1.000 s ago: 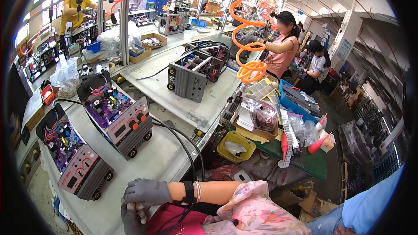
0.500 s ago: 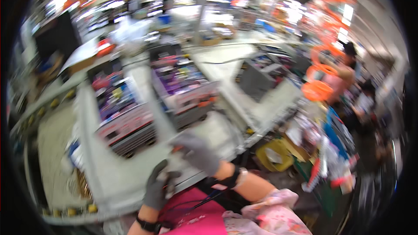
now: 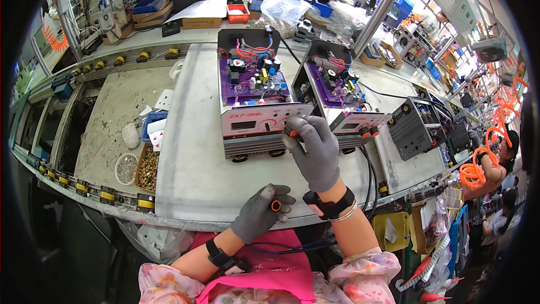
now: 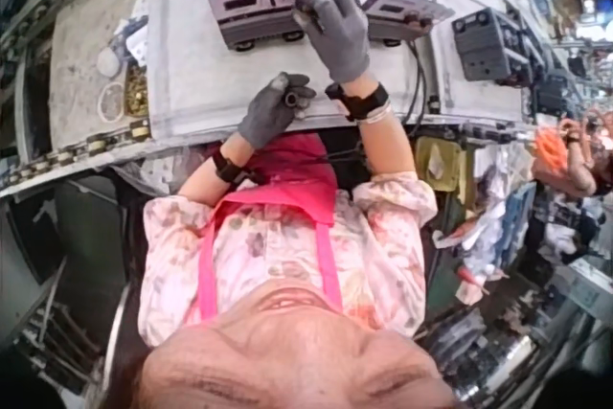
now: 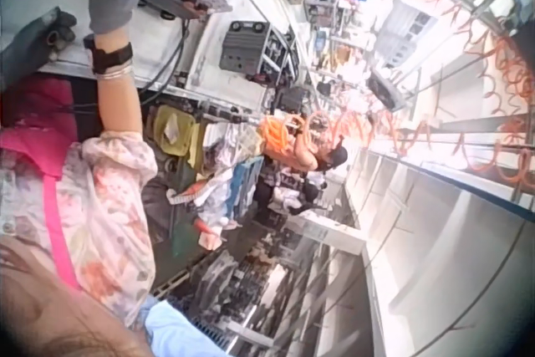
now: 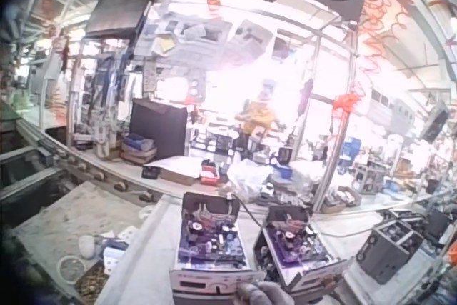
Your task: Assembling front panels and cleaning internal components of welding machines.
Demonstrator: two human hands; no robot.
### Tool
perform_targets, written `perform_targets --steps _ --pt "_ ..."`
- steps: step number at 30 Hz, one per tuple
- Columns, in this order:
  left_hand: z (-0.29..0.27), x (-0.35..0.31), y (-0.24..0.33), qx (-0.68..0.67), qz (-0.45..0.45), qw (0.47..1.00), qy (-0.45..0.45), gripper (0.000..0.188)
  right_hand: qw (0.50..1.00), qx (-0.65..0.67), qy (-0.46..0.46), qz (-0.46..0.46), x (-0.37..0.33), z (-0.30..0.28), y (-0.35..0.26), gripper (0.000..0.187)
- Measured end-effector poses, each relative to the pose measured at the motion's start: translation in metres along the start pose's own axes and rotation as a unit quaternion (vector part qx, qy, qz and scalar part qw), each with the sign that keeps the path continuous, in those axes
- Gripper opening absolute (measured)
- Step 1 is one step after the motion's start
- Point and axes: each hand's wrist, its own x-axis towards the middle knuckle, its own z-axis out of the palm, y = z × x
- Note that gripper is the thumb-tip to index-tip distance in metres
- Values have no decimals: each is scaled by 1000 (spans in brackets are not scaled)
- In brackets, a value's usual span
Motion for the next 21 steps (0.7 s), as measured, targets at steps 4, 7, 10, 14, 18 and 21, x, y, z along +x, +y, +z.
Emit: perform_targets --steps 4,7,10,14,18,21 --pt "1 0 1 4 -2 1000 4 51 999 -27 -39 6 2 4 1 32" --pt "2 -1 2 -1 -7 1000 7 50 997 -64 -23 -26 3 5 1 30" --pt "3 -1 3 1 -8 1000 7 50 993 -104 -10 -61 2 8 0 29" --pt "2 -1 2 3 -6 1000 6 49 991 -99 24 -82 1 14 0 27" --pt "3 -1 2 -8 -10 1000 9 48 989 -114 26 -90 1 15 -1 27" --pt "4 -2 4 -13 -17 1000 14 48 990 -114 15 -78 0 16 -1 27"
